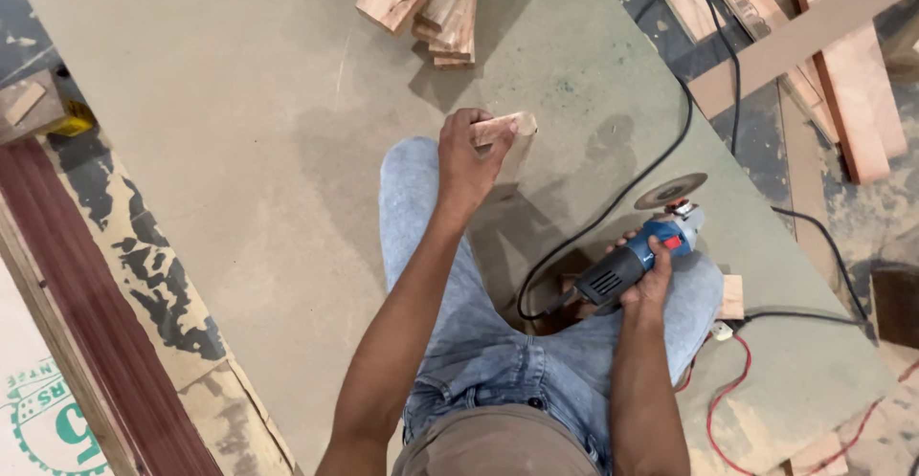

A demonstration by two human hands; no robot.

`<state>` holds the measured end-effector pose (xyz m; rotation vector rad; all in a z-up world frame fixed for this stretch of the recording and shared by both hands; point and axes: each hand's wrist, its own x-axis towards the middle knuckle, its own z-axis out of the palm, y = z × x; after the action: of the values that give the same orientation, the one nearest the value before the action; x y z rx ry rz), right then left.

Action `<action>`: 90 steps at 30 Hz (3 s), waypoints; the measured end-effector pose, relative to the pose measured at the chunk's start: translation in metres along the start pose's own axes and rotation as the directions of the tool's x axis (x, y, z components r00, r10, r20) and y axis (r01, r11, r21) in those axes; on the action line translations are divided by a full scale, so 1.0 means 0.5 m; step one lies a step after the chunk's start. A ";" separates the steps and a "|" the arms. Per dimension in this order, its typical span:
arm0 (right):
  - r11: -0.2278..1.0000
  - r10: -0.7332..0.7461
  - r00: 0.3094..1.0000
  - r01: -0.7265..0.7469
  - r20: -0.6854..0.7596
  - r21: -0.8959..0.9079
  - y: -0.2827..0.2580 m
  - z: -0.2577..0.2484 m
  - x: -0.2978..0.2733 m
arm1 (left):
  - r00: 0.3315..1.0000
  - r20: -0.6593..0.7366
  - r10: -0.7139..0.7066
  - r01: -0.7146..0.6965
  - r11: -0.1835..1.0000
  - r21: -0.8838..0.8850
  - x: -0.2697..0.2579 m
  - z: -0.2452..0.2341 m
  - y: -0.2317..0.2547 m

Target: The person sits on the floor and uses an electric sander to smooth the surfaces of small wooden blocks. They hold the blocks in their left hand and operate the sander with their right hand, working on multiple pieces sequentially.

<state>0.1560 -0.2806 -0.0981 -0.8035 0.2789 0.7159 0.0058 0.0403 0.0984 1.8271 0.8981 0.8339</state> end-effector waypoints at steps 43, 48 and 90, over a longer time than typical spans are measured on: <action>0.848 -0.131 0.974 0.207 0.185 -0.488 -0.102 0.390 -0.086 | 0.915 0.389 -0.110 0.127 0.992 -0.019 -0.051 -0.043 -0.128; 0.896 -0.098 0.981 0.161 0.169 -0.415 -0.090 0.423 -0.091 | 0.905 0.404 -0.134 0.184 0.979 -0.089 -0.046 -0.047 -0.133; -0.742 0.193 0.922 0.361 0.335 -0.565 -0.314 0.733 -0.214 | 0.861 0.495 -0.122 0.245 0.951 -0.191 -0.044 -0.032 -0.150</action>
<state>0.1715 -0.1362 0.2885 -2.7727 -1.4152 0.5751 -0.0363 0.0528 0.0316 1.5910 0.6032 0.3247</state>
